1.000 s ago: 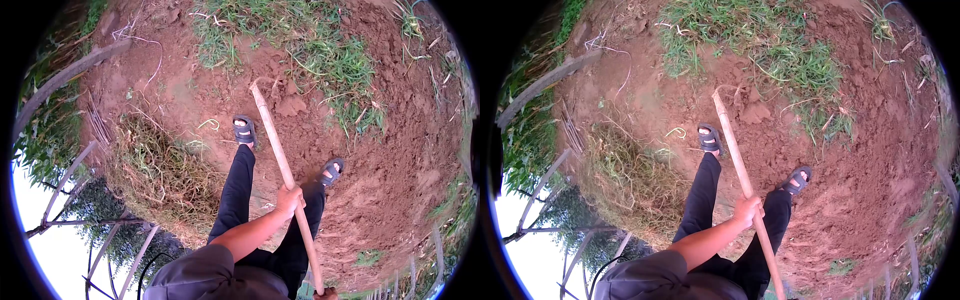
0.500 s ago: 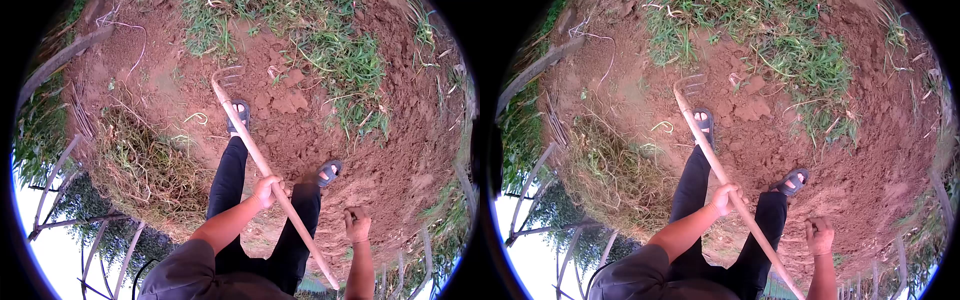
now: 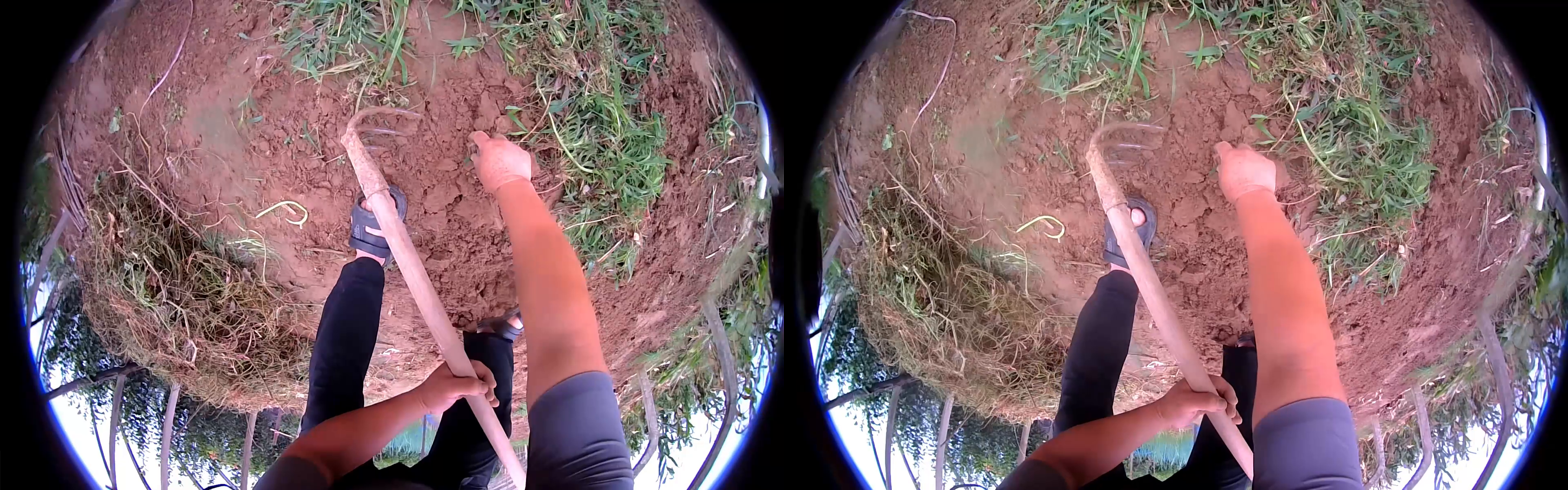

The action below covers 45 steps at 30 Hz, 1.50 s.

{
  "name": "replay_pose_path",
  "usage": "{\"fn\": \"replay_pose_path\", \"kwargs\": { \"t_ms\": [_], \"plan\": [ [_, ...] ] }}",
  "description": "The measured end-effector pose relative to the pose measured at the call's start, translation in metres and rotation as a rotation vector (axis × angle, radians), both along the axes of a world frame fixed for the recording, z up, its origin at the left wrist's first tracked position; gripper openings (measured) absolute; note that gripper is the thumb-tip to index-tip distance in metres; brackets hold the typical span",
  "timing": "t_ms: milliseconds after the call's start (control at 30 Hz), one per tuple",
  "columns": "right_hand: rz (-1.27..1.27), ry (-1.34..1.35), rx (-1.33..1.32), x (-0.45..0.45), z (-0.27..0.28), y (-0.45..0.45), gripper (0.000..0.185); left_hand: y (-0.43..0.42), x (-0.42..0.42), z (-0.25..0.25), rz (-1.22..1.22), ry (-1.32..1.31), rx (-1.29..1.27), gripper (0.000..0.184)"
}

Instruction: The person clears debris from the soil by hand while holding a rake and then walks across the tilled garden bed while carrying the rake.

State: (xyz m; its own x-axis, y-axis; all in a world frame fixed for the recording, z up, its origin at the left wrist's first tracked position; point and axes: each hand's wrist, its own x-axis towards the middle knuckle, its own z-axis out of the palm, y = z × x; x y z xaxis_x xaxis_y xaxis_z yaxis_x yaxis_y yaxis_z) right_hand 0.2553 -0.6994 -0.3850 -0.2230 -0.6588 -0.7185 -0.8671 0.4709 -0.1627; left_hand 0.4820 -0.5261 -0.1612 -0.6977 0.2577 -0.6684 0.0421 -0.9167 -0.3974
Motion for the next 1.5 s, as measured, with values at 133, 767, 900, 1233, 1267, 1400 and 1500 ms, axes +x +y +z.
{"fn": "replay_pose_path", "kwargs": {
  "t_ms": [133,767,900,1233,1267,1400,1500],
  "plan": [
    [-0.147,-0.14,0.046,0.001,0.042,0.064,0.027,-0.004,-0.004,0.002,0.036,0.028,0.013,0.017],
    [-1.954,-0.814,-0.166,-0.069,0.13,0.313,0.025,0.02,-0.026,-0.021,-0.09,0.015,-0.076,0.017],
    [-2.025,-0.863,-0.267,-0.066,0.092,0.325,0.03,0.029,-0.021,-0.026,-0.126,-0.032,-0.102,0.013],
    [-2.049,-1.051,-0.469,-0.048,0.083,0.292,0.024,0.032,-0.021,-0.036,-0.182,-0.054,-0.131,0.011],
    [-2.047,-1.05,-0.469,-0.047,0.081,0.292,0.024,0.033,-0.02,-0.036,-0.169,-0.036,-0.138,0.012],
    [-1.927,-1.003,-0.497,-0.042,0.079,0.288,0.016,0.028,-0.021,-0.035,-0.187,-0.022,-0.13,0.012],
    [-1.837,-0.91,-0.409,-0.043,0.08,0.282,0.015,0.024,-0.022,-0.035,-0.221,-0.009,-0.155,0.014]
  ]
}}
